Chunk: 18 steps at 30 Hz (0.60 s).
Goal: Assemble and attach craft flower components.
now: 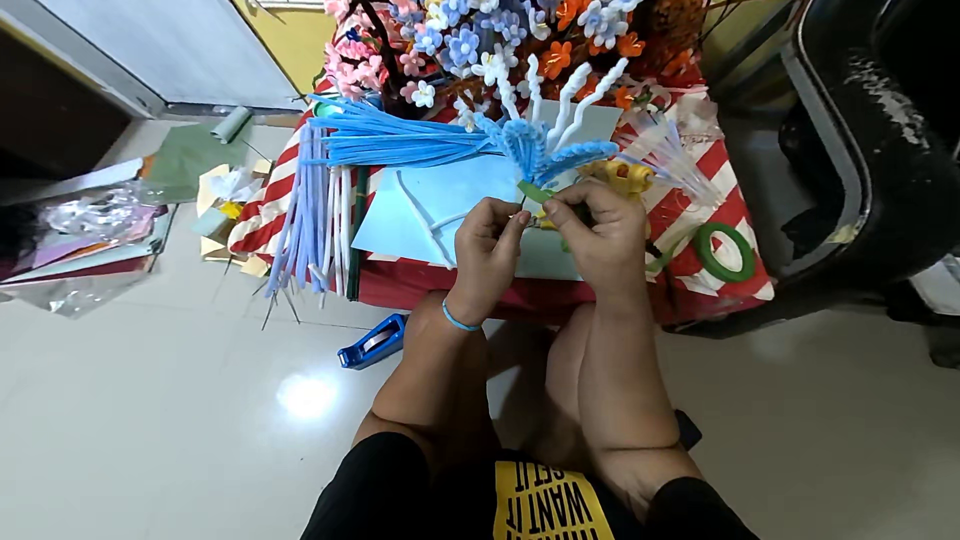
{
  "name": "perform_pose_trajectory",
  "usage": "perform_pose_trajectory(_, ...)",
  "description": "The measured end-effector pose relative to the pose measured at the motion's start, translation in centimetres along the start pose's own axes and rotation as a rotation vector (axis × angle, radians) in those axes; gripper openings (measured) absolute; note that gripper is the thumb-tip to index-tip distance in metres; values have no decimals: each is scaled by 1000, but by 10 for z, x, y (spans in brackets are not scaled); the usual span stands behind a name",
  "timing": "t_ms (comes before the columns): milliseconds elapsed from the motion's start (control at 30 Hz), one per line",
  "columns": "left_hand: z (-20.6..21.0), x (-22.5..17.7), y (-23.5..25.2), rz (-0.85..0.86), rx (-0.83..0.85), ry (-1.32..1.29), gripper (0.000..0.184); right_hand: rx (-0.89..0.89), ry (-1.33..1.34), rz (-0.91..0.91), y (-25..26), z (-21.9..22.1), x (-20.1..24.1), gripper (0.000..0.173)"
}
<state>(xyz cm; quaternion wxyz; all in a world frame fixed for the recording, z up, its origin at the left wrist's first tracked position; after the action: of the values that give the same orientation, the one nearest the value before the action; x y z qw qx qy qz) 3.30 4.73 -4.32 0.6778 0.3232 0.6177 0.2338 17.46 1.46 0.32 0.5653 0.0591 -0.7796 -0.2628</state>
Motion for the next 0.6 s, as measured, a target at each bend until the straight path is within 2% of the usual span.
perform_pose_trajectory(167,4,2,-2,21,11,27,15,-30,-28,8,-1,0,0,9)
perform_pose_trajectory(333,10,-3,-5,89,10,110,14,-33,-67,0,0,-4,1,10)
perform_pose_trajectory(600,24,-4,-13,177,13,73,25,-56,-104,-16,-4,-14,9,11)
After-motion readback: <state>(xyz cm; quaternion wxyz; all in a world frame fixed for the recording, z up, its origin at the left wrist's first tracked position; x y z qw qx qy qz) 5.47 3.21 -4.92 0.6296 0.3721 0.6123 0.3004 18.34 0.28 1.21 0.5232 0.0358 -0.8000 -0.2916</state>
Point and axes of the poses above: each hand's wrist, its own y-axis towards the middle knuckle, its own z-axis out of the palm, x = y × z, the point moved 4 cm from there along y, towards the middle knuckle, and after that the axes turned 12 degrees about z, right-handed, at the moved point
